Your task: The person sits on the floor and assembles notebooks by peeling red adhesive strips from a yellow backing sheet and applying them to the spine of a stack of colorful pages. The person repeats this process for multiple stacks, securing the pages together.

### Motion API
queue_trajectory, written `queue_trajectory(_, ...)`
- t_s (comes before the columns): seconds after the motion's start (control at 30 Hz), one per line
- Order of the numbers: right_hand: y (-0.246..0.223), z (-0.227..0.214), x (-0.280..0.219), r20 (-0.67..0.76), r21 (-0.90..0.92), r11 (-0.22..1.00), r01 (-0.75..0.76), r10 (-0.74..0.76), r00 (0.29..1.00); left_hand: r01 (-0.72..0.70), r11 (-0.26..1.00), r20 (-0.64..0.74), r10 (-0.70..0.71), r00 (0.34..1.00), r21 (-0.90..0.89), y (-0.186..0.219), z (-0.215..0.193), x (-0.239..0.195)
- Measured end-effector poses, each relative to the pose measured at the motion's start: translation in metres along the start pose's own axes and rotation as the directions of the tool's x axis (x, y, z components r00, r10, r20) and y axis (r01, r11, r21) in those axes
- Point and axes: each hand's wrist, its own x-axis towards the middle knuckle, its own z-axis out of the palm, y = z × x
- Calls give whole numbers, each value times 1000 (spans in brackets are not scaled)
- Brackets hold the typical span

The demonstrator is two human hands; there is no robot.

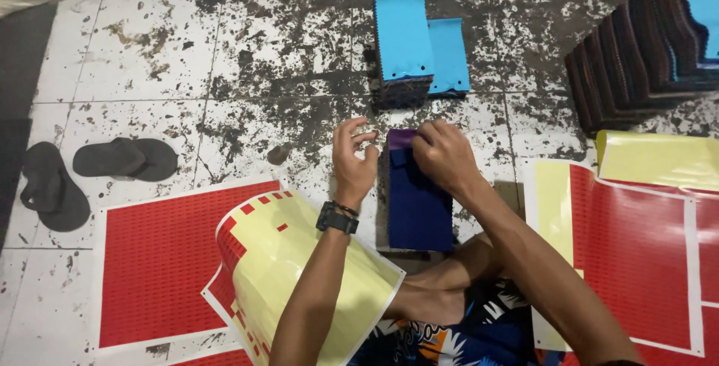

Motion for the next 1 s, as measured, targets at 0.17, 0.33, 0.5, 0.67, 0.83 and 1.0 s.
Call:
queue_trajectory(0.17, -16, -72, 34, 453, 487, 797, -357, 118, 883, 164, 959, 91, -147, 985, -232, 7, -4, 8)
queue_trajectory(0.33, -16, -87, 52, 645, 592, 427, -684, 258, 719, 204, 960, 214, -162, 963, -191, 10, 0, 10)
queue_trajectory(0.5, -10, -62, 47, 678, 592, 423, -685, 198, 708, 169, 972, 256, -123, 959, -166, 15, 1, 9)
queue_trajectory(0.67, -6, -48, 32, 665, 534, 472, -701, 277, 693, 30, 998, 175, -40, 984, 63, 10, 6, 8)
queue_trajectory(0.83, 0, -44, 35, 701, 434, 478, -764, 353, 620, -28, 850, 230, -111, 967, 526, -19, 10, -8)
queue_trajectory(1.0, -3, -30, 47, 683, 392, 560, -730, 354, 639, -145, 762, 209, 13, 978, 632, -39, 15, -14)
